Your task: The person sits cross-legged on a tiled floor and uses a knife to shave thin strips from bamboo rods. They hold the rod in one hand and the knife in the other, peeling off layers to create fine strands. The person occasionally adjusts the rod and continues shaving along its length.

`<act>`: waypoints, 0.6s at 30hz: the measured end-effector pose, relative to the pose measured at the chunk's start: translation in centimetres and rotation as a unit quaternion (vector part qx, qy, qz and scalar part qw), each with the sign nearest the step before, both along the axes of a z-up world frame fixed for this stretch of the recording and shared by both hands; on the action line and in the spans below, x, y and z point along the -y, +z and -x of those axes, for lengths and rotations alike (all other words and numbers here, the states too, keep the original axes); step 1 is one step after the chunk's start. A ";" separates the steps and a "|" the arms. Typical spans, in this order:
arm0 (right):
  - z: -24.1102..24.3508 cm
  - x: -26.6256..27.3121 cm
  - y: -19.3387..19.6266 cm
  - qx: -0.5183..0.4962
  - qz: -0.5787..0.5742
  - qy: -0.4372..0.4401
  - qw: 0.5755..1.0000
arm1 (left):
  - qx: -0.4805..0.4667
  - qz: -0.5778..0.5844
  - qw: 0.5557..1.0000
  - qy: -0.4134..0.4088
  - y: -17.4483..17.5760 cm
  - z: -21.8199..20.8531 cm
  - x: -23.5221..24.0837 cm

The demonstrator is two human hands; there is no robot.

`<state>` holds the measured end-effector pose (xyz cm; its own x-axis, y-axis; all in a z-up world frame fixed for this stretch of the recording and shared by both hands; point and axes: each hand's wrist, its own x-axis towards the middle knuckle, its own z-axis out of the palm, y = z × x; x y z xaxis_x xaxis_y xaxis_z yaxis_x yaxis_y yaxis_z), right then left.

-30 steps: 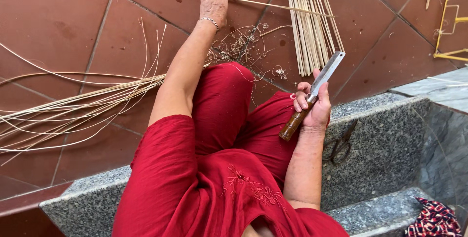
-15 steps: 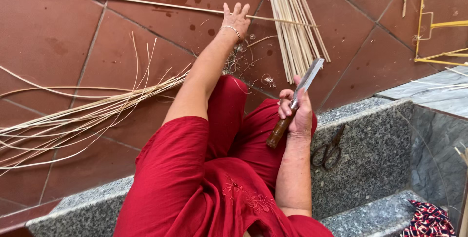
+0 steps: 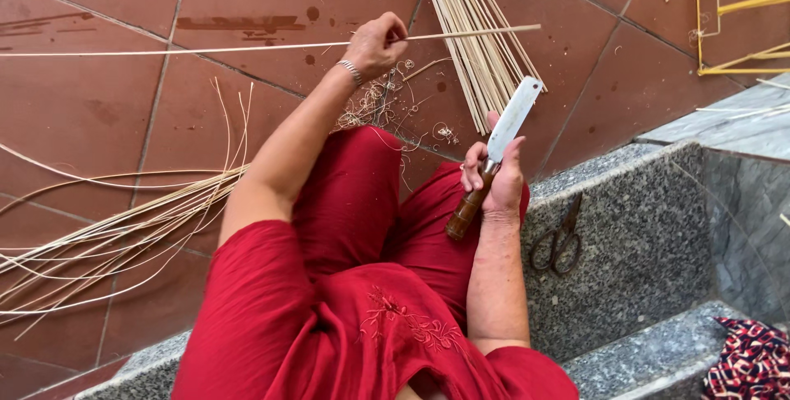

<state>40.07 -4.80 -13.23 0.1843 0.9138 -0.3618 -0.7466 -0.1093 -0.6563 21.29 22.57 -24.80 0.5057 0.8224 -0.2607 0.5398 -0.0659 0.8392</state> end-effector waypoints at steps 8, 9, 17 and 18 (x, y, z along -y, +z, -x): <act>3.0 1.5 7.4 0.094 -0.066 -0.025 0.993 | 0.088 -0.181 0.980 0.001 12.6 10.3 8.0; 3.6 1.9 8.2 0.095 -0.075 -0.024 0.992 | 0.091 -0.179 0.980 -0.001 13.7 11.4 9.0; 8.2 5.4 11.6 0.067 -0.151 0.057 0.985 | 0.082 -0.256 0.963 -0.030 22.2 17.9 15.1; 9.2 5.9 11.8 0.055 -0.161 0.079 0.982 | 0.117 -0.265 0.956 -0.045 23.2 17.9 16.2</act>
